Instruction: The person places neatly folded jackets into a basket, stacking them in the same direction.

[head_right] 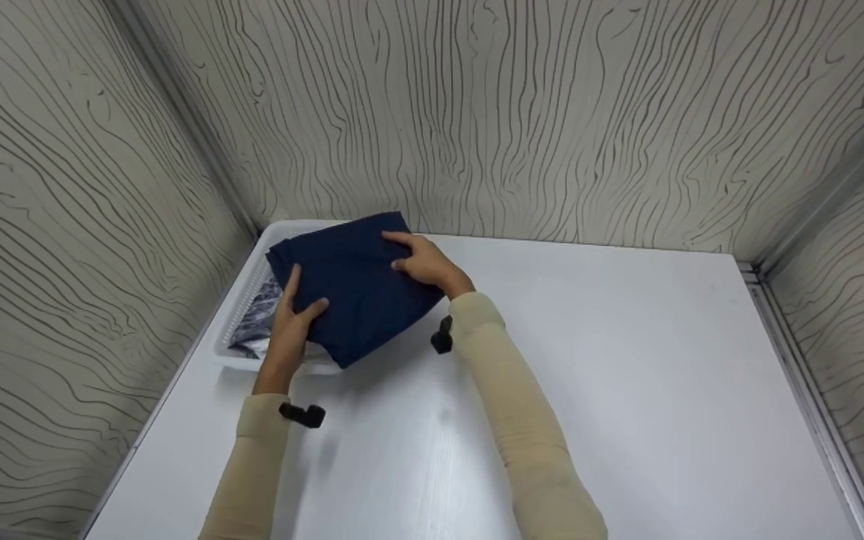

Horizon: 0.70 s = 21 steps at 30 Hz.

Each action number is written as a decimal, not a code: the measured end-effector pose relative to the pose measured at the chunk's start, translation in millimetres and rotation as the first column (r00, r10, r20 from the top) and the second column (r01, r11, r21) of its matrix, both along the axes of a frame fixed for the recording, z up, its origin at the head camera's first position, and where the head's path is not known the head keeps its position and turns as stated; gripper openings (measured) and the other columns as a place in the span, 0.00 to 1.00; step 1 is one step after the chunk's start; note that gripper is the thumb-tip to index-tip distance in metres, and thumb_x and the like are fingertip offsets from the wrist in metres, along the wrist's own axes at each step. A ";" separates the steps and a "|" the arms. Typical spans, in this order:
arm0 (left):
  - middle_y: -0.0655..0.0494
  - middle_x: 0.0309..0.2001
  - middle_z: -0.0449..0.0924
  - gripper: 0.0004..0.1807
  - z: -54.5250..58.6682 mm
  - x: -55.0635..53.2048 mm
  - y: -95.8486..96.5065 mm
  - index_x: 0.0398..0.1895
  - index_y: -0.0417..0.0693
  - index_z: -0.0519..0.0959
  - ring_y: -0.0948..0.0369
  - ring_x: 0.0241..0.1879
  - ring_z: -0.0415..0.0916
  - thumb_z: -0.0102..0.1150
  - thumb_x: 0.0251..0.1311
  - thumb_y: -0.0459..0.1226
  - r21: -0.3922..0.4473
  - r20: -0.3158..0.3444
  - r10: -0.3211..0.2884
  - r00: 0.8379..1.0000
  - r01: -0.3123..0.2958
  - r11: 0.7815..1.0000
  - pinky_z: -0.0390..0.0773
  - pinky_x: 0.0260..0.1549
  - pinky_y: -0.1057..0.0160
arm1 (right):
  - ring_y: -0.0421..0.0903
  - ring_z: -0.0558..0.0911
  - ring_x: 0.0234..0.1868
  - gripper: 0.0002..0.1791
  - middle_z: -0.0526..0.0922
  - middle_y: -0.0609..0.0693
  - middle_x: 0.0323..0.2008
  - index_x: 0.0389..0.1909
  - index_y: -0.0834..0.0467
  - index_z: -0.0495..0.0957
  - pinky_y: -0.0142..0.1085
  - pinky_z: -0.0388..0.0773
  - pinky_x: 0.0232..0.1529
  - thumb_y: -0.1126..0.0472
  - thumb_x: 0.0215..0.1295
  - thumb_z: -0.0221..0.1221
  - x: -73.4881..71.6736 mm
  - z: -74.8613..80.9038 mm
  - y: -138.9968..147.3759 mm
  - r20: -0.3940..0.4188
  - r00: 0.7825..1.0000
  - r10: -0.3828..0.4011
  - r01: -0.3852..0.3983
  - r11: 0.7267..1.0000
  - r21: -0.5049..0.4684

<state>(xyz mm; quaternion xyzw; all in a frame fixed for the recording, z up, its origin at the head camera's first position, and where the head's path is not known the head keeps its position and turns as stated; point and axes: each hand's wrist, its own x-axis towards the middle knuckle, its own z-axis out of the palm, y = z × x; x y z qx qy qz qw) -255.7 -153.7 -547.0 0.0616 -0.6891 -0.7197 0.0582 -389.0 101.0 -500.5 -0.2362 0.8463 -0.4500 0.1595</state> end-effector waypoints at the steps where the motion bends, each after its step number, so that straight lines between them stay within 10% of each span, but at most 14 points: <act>1: 0.56 0.89 0.34 0.48 -0.9 0.9 -0.8 0.88 0.72 0.47 0.49 0.88 0.36 0.62 0.73 0.36 -0.008 -0.001 0.009 1.000 -0.009 1.000 0.47 0.84 0.44 | 0.59 0.56 0.86 0.37 0.58 0.57 0.84 0.82 0.45 0.65 0.58 0.50 0.85 0.63 0.75 0.60 -0.2 -0.2 -3.0 -0.018 1.000 0.006 -0.006 1.000 0.007; 13: 0.55 0.89 0.37 0.48 -2.1 7.1 -9.7 0.88 0.68 0.49 0.51 0.88 0.34 0.60 0.73 0.32 -0.046 -0.012 0.156 0.988 -0.156 0.987 0.44 0.85 0.46 | 0.57 0.59 0.84 0.40 0.63 0.55 0.82 0.81 0.47 0.68 0.56 0.54 0.84 0.68 0.67 0.59 -2.9 5.1 -30.7 -0.054 0.997 0.058 -0.057 0.998 0.008; 21: 0.52 0.89 0.37 0.48 -5.4 8.8 -3.5 0.88 0.66 0.47 0.49 0.88 0.35 0.59 0.74 0.31 -0.020 0.001 0.288 0.958 -0.288 0.957 0.45 0.85 0.46 | 0.56 0.70 0.79 0.32 0.75 0.56 0.75 0.75 0.50 0.76 0.53 0.64 0.80 0.73 0.73 0.58 1.0 9.1 -65.9 -0.258 0.966 -0.005 0.030 0.995 0.092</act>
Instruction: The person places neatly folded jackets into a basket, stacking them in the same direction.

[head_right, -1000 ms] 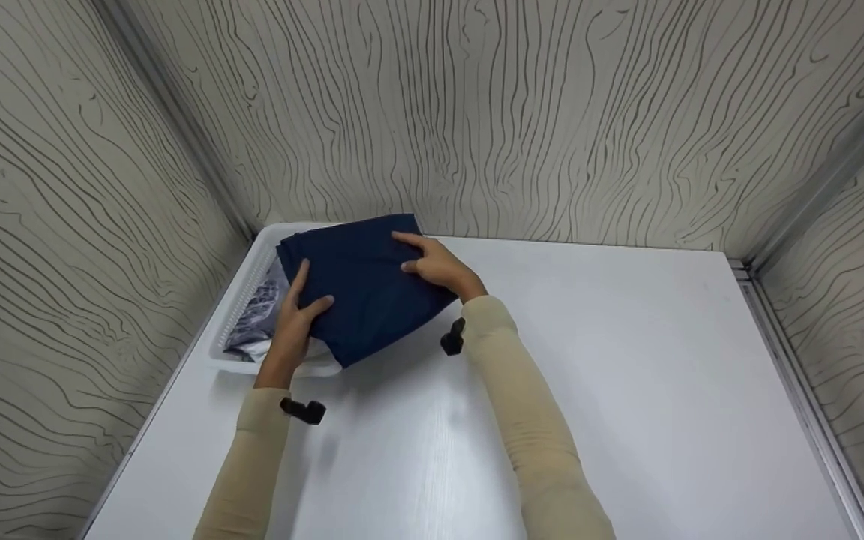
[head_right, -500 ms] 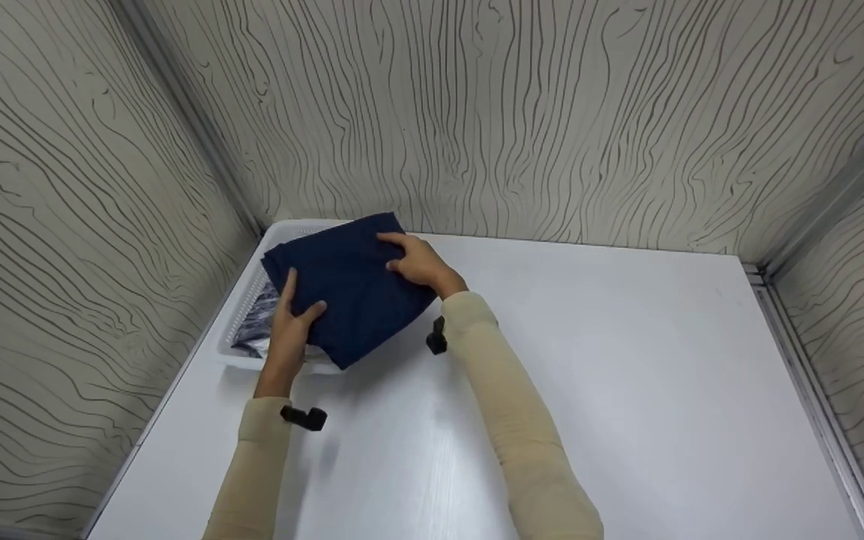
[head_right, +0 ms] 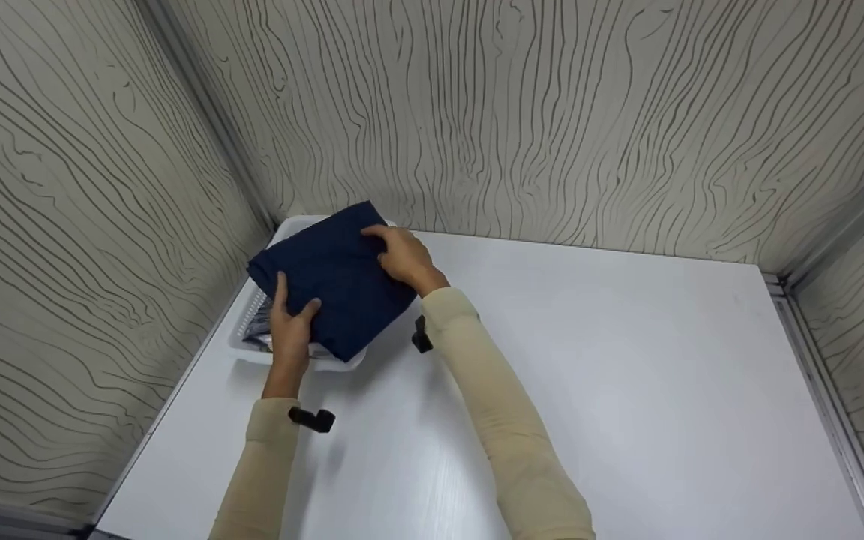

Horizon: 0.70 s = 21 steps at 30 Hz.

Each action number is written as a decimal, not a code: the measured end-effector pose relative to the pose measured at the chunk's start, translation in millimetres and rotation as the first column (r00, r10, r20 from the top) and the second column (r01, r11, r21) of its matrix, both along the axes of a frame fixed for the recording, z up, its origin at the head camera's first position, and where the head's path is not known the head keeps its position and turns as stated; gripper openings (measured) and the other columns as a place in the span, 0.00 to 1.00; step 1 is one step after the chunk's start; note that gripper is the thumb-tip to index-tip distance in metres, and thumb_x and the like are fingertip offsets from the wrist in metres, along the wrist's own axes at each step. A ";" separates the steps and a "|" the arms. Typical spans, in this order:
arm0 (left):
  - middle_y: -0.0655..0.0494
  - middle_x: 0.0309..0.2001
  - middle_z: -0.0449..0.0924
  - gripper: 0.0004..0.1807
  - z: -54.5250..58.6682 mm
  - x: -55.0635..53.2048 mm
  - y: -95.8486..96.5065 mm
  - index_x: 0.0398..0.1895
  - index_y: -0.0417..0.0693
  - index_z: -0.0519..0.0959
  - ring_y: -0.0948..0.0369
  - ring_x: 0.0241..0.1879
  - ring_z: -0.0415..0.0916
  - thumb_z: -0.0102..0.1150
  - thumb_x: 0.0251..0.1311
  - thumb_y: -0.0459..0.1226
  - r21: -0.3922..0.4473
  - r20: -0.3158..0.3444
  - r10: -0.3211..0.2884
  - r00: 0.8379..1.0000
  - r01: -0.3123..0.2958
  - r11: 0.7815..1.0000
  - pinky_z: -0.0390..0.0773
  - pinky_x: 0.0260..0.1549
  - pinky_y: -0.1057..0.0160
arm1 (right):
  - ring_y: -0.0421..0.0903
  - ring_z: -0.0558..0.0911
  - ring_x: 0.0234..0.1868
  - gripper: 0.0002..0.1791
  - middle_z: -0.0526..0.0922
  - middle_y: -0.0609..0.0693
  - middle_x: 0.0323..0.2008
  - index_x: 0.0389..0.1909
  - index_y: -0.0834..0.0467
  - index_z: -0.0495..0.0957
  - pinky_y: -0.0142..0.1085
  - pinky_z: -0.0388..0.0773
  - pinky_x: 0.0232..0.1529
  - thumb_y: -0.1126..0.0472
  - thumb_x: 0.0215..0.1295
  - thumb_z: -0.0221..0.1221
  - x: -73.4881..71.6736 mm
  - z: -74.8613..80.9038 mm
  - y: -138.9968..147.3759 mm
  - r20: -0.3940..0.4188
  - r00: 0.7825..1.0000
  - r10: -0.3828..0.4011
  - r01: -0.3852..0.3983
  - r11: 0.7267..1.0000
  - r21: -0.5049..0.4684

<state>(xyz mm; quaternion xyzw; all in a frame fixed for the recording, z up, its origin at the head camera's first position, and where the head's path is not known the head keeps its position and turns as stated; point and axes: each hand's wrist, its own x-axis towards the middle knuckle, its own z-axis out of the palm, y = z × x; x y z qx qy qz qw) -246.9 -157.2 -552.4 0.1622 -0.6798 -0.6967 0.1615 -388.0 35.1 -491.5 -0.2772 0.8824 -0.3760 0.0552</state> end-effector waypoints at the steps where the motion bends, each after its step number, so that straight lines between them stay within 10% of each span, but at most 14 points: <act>1: 0.53 0.89 0.37 0.48 -0.5 0.4 1.8 0.89 0.66 0.46 0.49 0.88 0.35 0.58 0.74 0.31 0.007 -0.002 0.017 1.000 -0.017 1.000 0.45 0.85 0.46 | 0.56 0.72 0.78 0.31 0.76 0.56 0.74 0.74 0.49 0.76 0.52 0.66 0.79 0.72 0.74 0.58 0.5 1.0 -4.6 -0.035 0.999 -0.012 0.013 1.000 0.022; 13: 0.56 0.89 0.36 0.47 0.8 -12.6 11.9 0.89 0.65 0.40 0.52 0.88 0.35 0.57 0.78 0.35 0.100 -0.024 0.245 0.969 -0.241 0.965 0.46 0.85 0.49 | 0.56 0.67 0.81 0.34 0.68 0.55 0.80 0.81 0.48 0.67 0.52 0.62 0.82 0.69 0.78 0.56 0.2 23.9 -38.1 -0.156 0.981 0.119 -0.099 0.987 0.126; 21: 0.48 0.88 0.25 0.56 -10.8 -11.3 11.3 0.87 0.57 0.23 0.50 0.88 0.29 0.58 0.77 0.44 0.173 0.188 0.111 0.976 -0.144 0.974 0.44 0.85 0.48 | 0.60 0.62 0.83 0.28 0.63 0.59 0.82 0.77 0.58 0.72 0.54 0.58 0.83 0.66 0.78 0.57 8.3 7.5 -36.6 -0.023 0.975 0.219 -0.201 0.928 0.315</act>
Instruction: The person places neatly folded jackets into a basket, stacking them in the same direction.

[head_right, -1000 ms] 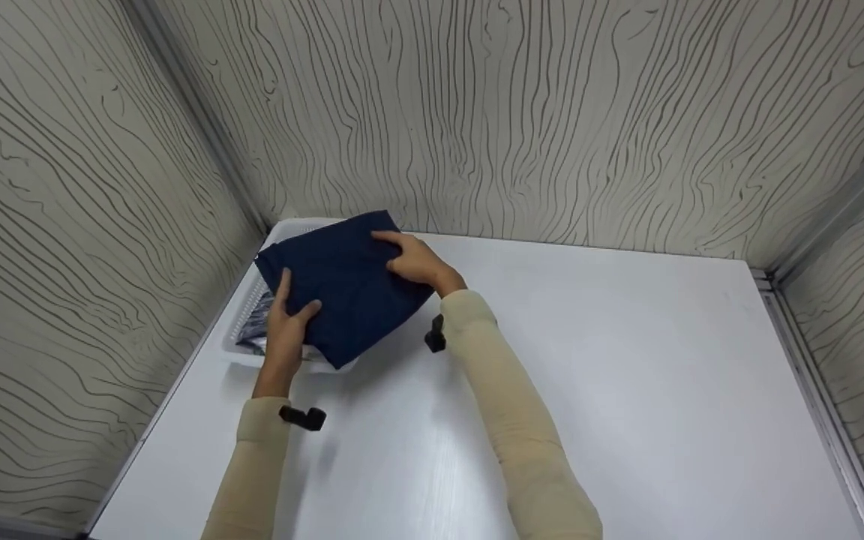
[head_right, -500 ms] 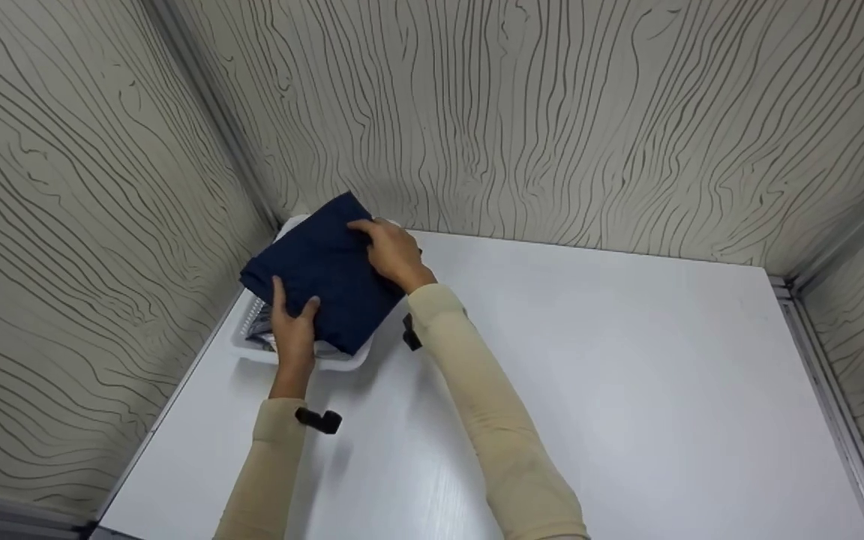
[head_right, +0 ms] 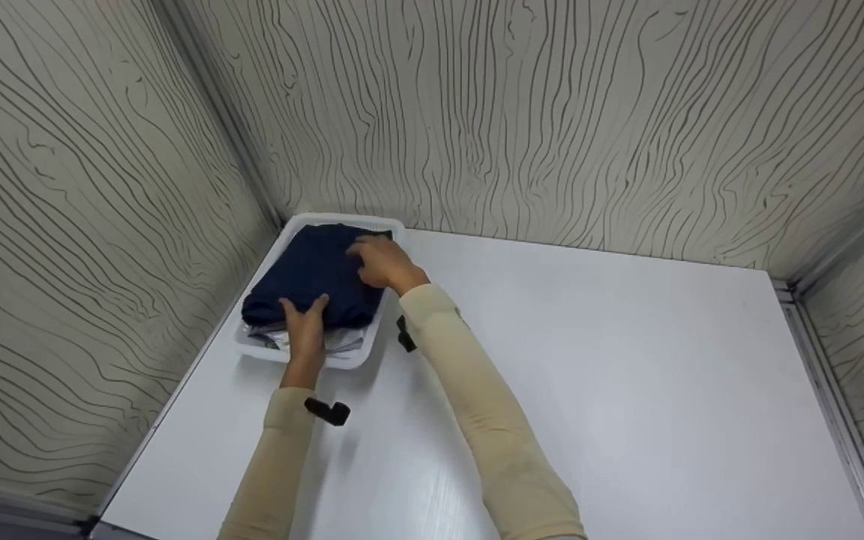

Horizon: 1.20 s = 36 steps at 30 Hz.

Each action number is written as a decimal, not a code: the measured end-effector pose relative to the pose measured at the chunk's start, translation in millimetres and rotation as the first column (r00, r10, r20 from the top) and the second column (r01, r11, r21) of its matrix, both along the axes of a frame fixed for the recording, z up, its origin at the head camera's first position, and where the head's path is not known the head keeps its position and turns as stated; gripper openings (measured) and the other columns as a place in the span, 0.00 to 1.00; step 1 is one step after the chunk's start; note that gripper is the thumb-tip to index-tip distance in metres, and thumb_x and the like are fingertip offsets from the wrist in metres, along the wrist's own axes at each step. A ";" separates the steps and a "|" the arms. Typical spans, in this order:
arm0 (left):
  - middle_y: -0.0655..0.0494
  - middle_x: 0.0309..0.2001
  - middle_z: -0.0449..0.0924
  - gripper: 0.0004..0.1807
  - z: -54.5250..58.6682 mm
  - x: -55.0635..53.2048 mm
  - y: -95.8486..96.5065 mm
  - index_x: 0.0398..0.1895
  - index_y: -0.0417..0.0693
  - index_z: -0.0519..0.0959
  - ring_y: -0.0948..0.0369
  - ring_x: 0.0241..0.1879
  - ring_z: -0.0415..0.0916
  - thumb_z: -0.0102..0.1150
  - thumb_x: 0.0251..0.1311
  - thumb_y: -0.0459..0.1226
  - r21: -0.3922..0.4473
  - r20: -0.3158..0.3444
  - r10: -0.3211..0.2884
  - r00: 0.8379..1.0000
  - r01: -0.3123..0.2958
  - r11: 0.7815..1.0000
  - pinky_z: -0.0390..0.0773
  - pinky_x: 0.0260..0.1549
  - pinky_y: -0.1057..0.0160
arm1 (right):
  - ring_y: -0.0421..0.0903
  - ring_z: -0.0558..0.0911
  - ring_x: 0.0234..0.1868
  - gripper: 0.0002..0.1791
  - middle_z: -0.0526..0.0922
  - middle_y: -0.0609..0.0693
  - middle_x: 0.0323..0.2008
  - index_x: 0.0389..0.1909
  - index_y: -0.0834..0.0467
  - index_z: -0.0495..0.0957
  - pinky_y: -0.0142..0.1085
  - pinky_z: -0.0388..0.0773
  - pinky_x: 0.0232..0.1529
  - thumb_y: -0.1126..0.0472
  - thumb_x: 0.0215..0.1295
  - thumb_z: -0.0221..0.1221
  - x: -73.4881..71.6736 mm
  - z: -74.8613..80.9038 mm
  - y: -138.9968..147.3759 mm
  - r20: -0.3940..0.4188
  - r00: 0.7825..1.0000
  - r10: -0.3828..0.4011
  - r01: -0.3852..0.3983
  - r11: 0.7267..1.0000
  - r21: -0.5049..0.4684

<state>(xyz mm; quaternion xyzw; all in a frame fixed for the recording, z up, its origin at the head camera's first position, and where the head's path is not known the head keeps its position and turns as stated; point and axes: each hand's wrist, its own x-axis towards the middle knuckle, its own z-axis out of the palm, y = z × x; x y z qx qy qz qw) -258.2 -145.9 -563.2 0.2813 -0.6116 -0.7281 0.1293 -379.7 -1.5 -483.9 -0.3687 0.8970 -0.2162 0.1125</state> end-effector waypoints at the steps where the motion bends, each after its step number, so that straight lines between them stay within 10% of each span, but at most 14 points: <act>1: 0.47 0.88 0.24 0.57 -1.0 1.3 -0.3 0.87 0.56 0.22 0.49 0.88 0.29 0.58 0.77 0.44 0.019 0.012 -0.021 1.000 0.021 1.000 0.45 0.85 0.47 | 0.60 0.62 0.83 0.27 0.64 0.59 0.82 0.76 0.58 0.73 0.53 0.58 0.83 0.65 0.78 0.57 0.5 -3.1 2.1 0.018 1.000 -0.009 0.008 1.000 0.027; 9: 0.44 0.88 0.26 0.58 0.8 7.0 -11.5 0.86 0.56 0.20 0.46 0.87 0.34 0.57 0.76 0.45 0.026 0.094 -0.162 0.982 0.160 0.987 0.50 0.83 0.43 | 0.61 0.64 0.82 0.27 0.69 0.62 0.79 0.75 0.62 0.73 0.53 0.59 0.83 0.61 0.80 0.58 1.0 -21.9 17.5 0.074 0.997 -0.020 0.016 0.998 0.059; 14: 0.42 0.88 0.29 0.53 7.2 8.3 -26.3 0.88 0.51 0.27 0.45 0.87 0.33 0.54 0.77 0.47 -0.100 0.203 -0.264 0.943 0.288 0.952 0.48 0.84 0.42 | 0.63 0.65 0.81 0.25 0.68 0.65 0.79 0.73 0.64 0.75 0.54 0.60 0.82 0.60 0.80 0.58 3.0 -30.3 22.2 0.053 0.999 0.003 -0.005 1.000 0.023; 19: 0.32 0.83 0.54 0.42 20.2 14.0 -41.2 0.85 0.33 0.50 0.38 0.82 0.55 0.51 0.79 0.47 -0.416 0.341 -0.279 0.898 0.410 0.812 0.62 0.78 0.39 | 0.63 0.64 0.82 0.25 0.66 0.64 0.80 0.73 0.64 0.75 0.55 0.59 0.82 0.59 0.81 0.57 7.4 -34.9 24.2 0.049 0.999 -0.013 0.013 1.000 0.008; 25: 0.35 0.49 0.89 0.21 29.1 17.8 -42.1 0.61 0.33 0.83 0.40 0.47 0.88 0.57 0.75 0.39 -0.737 0.227 -0.118 0.967 0.250 0.628 0.86 0.50 0.42 | 0.62 0.66 0.81 0.23 0.69 0.66 0.77 0.70 0.66 0.77 0.53 0.61 0.82 0.60 0.80 0.57 13.7 -39.1 22.6 0.019 1.000 0.007 -0.006 0.999 -0.037; 29: 0.37 0.56 0.85 0.16 24.4 13.7 -35.7 0.57 0.36 0.86 0.39 0.60 0.79 0.62 0.73 0.36 -0.842 0.135 -0.149 0.979 0.193 0.503 0.81 0.59 0.42 | 0.61 0.64 0.82 0.23 0.69 0.65 0.78 0.70 0.65 0.78 0.52 0.59 0.83 0.59 0.81 0.56 19.5 -40.7 21.0 0.048 0.999 0.001 0.001 0.999 -0.044; 32: 0.34 0.65 0.79 0.21 19.6 9.7 -32.9 0.64 0.35 0.82 0.35 0.74 0.65 0.63 0.74 0.37 -0.845 0.217 -0.235 0.948 0.303 0.441 0.69 0.73 0.40 | 0.61 0.62 0.83 0.23 0.68 0.65 0.78 0.70 0.64 0.78 0.53 0.58 0.83 0.57 0.83 0.55 24.7 -43.7 19.0 0.049 0.999 -0.003 0.004 0.999 -0.034; 36: 0.32 0.71 0.75 0.25 14.1 7.9 -33.4 0.70 0.32 0.77 0.34 0.80 0.57 0.59 0.76 0.38 -0.799 0.400 -0.327 0.856 0.501 0.332 0.57 0.81 0.40 | 0.61 0.59 0.84 0.26 0.65 0.66 0.80 0.72 0.63 0.76 0.55 0.55 0.84 0.53 0.84 0.52 33.8 -50.7 14.8 0.024 1.000 0.009 -0.009 1.000 0.016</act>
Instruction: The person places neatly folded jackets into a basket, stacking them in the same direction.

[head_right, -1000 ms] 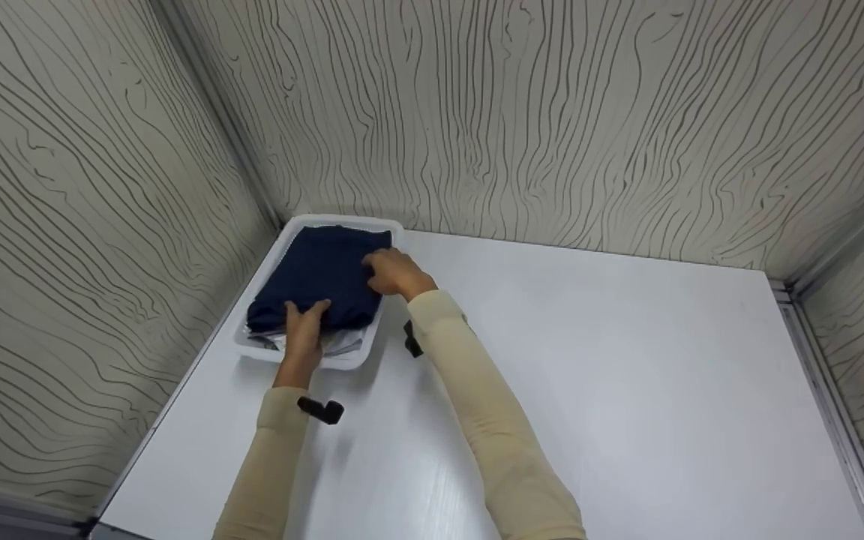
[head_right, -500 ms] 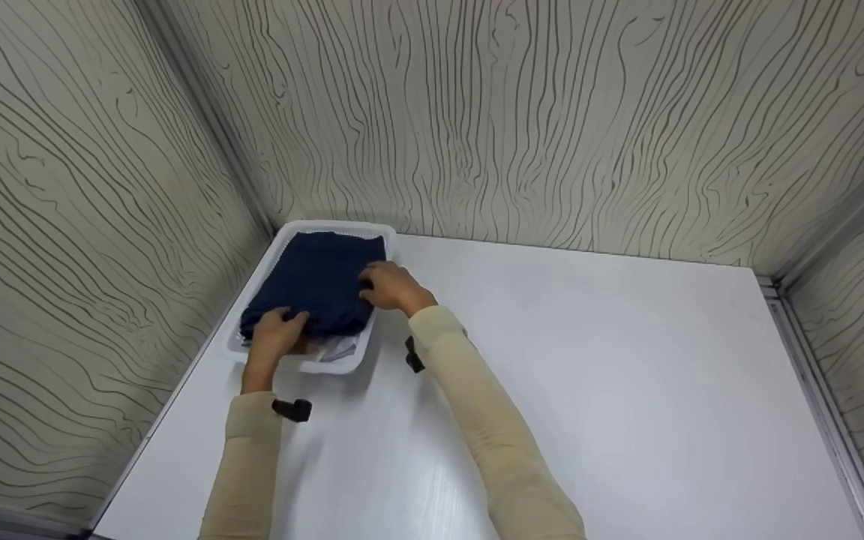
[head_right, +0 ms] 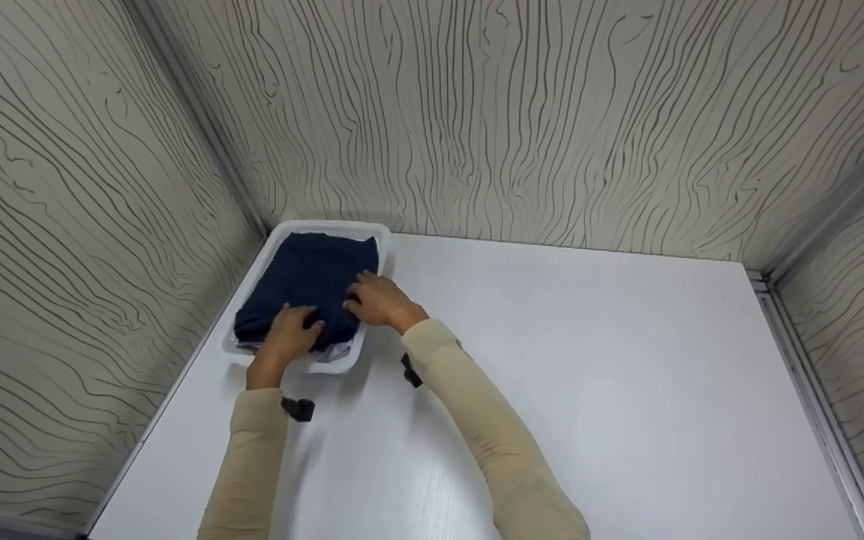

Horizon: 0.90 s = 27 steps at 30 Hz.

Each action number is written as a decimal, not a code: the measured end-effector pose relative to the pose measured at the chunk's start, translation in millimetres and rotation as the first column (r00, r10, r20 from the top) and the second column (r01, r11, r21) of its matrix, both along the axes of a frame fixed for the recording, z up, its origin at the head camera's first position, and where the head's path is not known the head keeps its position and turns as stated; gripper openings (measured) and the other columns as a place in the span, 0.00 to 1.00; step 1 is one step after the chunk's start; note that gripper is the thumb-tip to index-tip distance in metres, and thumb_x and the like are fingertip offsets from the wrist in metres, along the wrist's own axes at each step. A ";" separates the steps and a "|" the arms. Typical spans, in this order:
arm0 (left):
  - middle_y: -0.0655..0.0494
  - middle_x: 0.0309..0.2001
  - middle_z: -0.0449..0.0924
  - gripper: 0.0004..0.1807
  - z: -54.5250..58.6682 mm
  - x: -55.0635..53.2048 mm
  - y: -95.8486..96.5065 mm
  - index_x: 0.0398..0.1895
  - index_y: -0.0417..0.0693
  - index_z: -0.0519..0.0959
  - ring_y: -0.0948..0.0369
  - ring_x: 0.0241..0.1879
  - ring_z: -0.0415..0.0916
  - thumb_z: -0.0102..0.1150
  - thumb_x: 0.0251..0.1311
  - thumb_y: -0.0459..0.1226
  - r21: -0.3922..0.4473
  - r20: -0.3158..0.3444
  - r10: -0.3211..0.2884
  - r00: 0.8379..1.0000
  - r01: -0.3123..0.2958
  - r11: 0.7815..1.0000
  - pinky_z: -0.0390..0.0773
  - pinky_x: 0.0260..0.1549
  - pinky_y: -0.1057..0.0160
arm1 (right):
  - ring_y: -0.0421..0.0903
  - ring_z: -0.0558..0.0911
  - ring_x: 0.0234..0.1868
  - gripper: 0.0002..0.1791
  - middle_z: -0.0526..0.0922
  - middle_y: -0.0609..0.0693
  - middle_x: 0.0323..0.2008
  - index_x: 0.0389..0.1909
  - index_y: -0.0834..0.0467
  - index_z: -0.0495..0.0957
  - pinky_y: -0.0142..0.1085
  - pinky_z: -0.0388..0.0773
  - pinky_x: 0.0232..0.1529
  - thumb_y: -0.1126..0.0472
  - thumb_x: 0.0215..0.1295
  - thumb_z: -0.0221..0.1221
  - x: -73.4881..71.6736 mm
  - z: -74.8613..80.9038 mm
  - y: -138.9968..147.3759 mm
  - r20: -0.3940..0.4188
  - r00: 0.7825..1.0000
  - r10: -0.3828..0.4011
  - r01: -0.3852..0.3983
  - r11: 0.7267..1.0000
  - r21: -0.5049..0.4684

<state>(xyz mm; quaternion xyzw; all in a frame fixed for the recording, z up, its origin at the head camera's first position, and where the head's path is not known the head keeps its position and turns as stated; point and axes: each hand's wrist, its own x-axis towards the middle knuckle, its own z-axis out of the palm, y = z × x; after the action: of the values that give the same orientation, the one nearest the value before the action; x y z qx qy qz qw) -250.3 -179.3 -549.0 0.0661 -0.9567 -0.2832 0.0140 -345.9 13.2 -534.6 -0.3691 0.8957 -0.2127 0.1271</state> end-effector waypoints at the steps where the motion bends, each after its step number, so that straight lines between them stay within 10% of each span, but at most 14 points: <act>1: 0.31 0.72 0.74 0.25 -1.6 0.3 -0.8 0.70 0.31 0.76 0.35 0.81 0.57 0.58 0.77 0.38 -0.014 0.034 -0.022 0.999 0.023 1.000 0.56 0.82 0.40 | 0.61 0.58 0.85 0.27 0.64 0.65 0.80 0.73 0.63 0.75 0.56 0.54 0.84 0.51 0.85 0.52 2.4 -1.4 -1.3 -0.005 1.000 0.005 -0.005 1.000 0.025; 13: 0.33 0.77 0.67 0.28 -7.3 -3.6 1.5 0.74 0.33 0.73 0.36 0.83 0.51 0.57 0.77 0.39 -0.037 0.153 -0.058 0.987 0.065 0.997 0.57 0.81 0.39 | 0.59 0.55 0.86 0.30 0.59 0.61 0.83 0.77 0.61 0.71 0.55 0.53 0.84 0.48 0.86 0.49 17.6 -14.5 -3.1 -0.004 1.000 0.025 -0.025 0.994 0.110; 27: 0.32 0.59 0.84 0.20 -3.2 -7.1 14.0 0.62 0.32 0.83 0.35 0.61 0.77 0.60 0.72 0.33 0.017 -0.080 0.086 0.993 -0.085 0.996 0.77 0.63 0.38 | 0.61 0.69 0.79 0.20 0.75 0.63 0.74 0.66 0.65 0.81 0.55 0.62 0.81 0.62 0.80 0.57 17.0 -11.9 30.7 0.015 0.997 0.082 -0.077 0.976 -0.202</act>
<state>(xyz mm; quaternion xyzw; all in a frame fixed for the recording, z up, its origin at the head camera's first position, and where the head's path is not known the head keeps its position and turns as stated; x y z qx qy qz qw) -257.3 -165.3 -552.2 0.0957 -0.9498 -0.2910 0.0643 -328.9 43.9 -546.5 -0.4131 0.8526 -0.3014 0.1079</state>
